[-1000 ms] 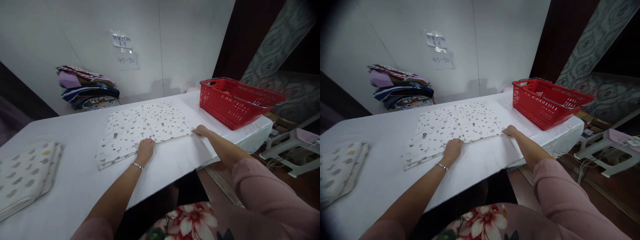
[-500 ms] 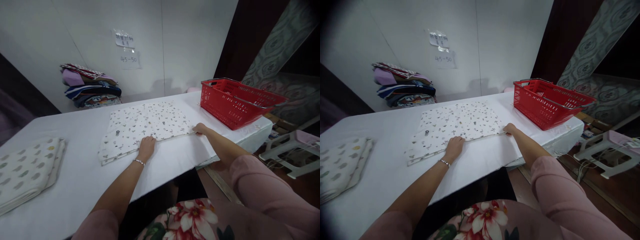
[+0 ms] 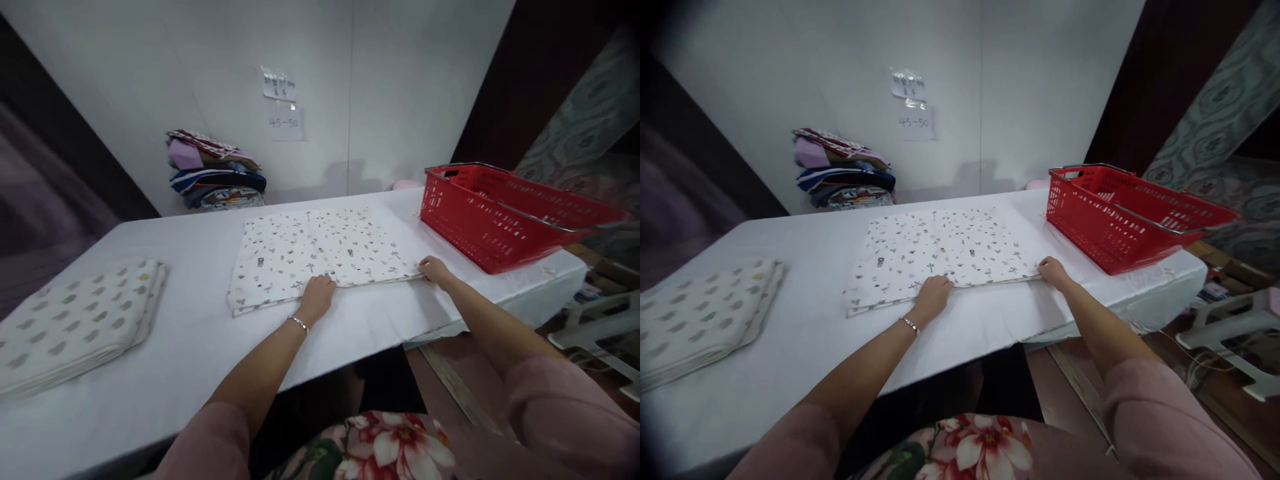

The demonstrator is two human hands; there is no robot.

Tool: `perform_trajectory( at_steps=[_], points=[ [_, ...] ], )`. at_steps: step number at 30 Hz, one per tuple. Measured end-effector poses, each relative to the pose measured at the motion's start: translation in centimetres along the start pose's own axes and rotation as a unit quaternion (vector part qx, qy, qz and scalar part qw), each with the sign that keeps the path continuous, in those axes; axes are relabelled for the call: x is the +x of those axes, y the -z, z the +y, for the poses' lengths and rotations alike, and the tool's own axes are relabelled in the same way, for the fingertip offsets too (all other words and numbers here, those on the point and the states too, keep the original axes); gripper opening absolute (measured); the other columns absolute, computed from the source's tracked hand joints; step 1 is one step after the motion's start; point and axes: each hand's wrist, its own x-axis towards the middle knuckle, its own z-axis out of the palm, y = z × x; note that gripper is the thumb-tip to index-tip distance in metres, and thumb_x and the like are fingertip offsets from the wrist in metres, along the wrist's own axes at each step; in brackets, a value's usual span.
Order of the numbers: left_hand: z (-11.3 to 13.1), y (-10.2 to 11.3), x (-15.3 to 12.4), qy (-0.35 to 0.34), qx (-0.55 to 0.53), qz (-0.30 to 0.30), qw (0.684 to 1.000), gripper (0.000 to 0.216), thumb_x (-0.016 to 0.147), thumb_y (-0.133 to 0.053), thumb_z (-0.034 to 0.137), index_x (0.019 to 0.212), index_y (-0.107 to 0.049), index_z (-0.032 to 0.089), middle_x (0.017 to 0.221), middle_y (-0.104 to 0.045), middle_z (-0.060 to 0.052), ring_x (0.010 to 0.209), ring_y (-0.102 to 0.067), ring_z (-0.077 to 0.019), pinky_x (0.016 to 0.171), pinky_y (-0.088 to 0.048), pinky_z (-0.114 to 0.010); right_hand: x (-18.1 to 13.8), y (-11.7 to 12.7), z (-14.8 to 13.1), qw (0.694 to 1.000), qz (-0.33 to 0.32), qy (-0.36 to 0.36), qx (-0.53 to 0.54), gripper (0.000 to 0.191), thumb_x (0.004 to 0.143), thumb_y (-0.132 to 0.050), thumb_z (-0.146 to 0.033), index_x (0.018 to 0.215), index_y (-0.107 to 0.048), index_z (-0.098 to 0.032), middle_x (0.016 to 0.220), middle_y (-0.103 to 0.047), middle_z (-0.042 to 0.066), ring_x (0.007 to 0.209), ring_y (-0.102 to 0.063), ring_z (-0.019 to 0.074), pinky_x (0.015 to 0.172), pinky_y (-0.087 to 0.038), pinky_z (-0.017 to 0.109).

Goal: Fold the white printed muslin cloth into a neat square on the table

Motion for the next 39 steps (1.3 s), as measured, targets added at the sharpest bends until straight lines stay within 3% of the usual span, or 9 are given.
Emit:
perform_trajectory(
  at_steps=[3,9,12,17,21,26,34,37,39],
  points=[
    [1.1,-0.5,-0.2,0.001,-0.029,-0.012,1.000,0.028,0.086,-0.040,0.005,0.093,-0.062,0.020,0.096,-0.060,-0.011,0.095,-0.052,-0.0232,0.082,-0.038,-0.038,-0.2,0.6,2.0,0.994,0.044,0.048,-0.087,0.016,0.073,-0.057,-0.030,0.087,-0.057,-0.021,0.060,-0.058,0.005,0.060,-0.056,0.0214,0.056,-0.041,0.033],
    [2.0,-0.8,-0.3,0.014,-0.076,-0.007,0.997,0.026,0.085,-0.041,0.005,0.093,-0.062,0.017,0.099,-0.058,-0.013,0.101,-0.051,-0.0248,0.083,-0.038,-0.039,0.5,-0.6,4.0,0.939,0.094,0.207,-0.259,0.015,0.073,-0.049,-0.030,0.077,-0.062,-0.025,0.078,-0.064,0.021,0.074,-0.062,0.0360,0.063,-0.043,0.050],
    [2.2,-0.8,-0.4,0.021,-0.054,-0.010,0.998,0.024,0.084,-0.043,0.005,0.096,-0.061,0.016,0.100,-0.059,-0.013,0.101,-0.051,-0.0241,0.083,-0.040,-0.038,-1.4,-3.4,1.4,0.890,0.099,0.380,-0.231,0.025,0.077,-0.045,-0.030,0.088,-0.066,-0.025,0.100,-0.064,0.020,0.095,-0.060,0.0371,0.077,-0.045,0.053],
    [2.6,-0.5,-0.8,0.048,-0.069,-0.006,0.996,0.026,0.089,-0.040,0.009,0.098,-0.063,0.019,0.104,-0.060,-0.013,0.106,-0.051,-0.0210,0.089,-0.039,-0.037,-7.5,-9.9,-4.9,0.811,-0.036,0.553,-0.188,0.036,0.085,-0.044,-0.036,0.110,-0.063,-0.018,0.114,-0.064,0.012,0.106,-0.057,0.0289,0.091,-0.045,0.042],
    [3.0,-0.2,-1.1,0.096,-0.105,0.012,0.990,0.025,0.092,-0.041,0.015,0.097,-0.064,0.021,0.103,-0.062,-0.012,0.108,-0.053,-0.0204,0.093,-0.037,-0.035,-9.7,-13.3,-7.2,0.786,-0.081,0.579,-0.201,0.032,0.090,-0.040,-0.034,0.104,-0.066,-0.020,0.099,-0.067,0.009,0.092,-0.059,0.0236,0.084,-0.046,0.036],
    [2.9,0.5,-2.1,0.166,-0.151,0.019,0.974,0.025,0.091,-0.043,0.019,0.097,-0.066,0.026,0.104,-0.064,-0.009,0.110,-0.055,-0.0207,0.097,-0.037,-0.035,-8.8,-14.5,-6.6,0.798,-0.048,0.573,-0.184,0.035,0.091,-0.040,-0.035,0.100,-0.071,-0.021,0.097,-0.066,0.010,0.089,-0.058,0.0245,0.080,-0.046,0.037],
    [-2.7,3.4,-8.8,0.273,-0.089,0.048,0.957,0.026,0.089,-0.043,0.011,0.096,-0.066,0.020,0.107,-0.064,-0.010,0.111,-0.051,-0.0223,0.097,-0.032,-0.038,-8.2,-14.9,-5.9,0.818,-0.057,0.555,-0.142,0.038,0.091,-0.040,-0.040,0.097,-0.073,-0.022,0.097,-0.066,0.009,0.091,-0.058,0.0247,0.079,-0.047,0.038],
    [-5.2,4.3,-12.2,0.380,-0.052,0.094,0.919,0.028,0.086,-0.045,0.011,0.108,-0.062,0.018,0.122,-0.056,-0.012,0.117,-0.045,-0.0260,0.097,-0.032,-0.041,-8.0,-15.0,-5.9,0.826,-0.062,0.544,-0.132,0.037,0.090,-0.041,-0.041,0.095,-0.073,-0.022,0.095,-0.066,0.008,0.090,-0.059,0.0242,0.077,-0.047,0.038],
    [-6.3,4.4,-13.9,0.483,-0.032,0.126,0.866,0.029,0.086,-0.050,0.019,0.114,-0.058,0.018,0.124,-0.054,-0.012,0.116,-0.046,-0.0265,0.095,-0.035,-0.040,-8.0,-15.1,-5.8,0.828,-0.065,0.542,-0.130,0.037,0.090,-0.041,-0.041,0.094,-0.072,-0.022,0.095,-0.066,0.008,0.090,-0.058,0.0241,0.078,-0.047,0.037]
  ],
)
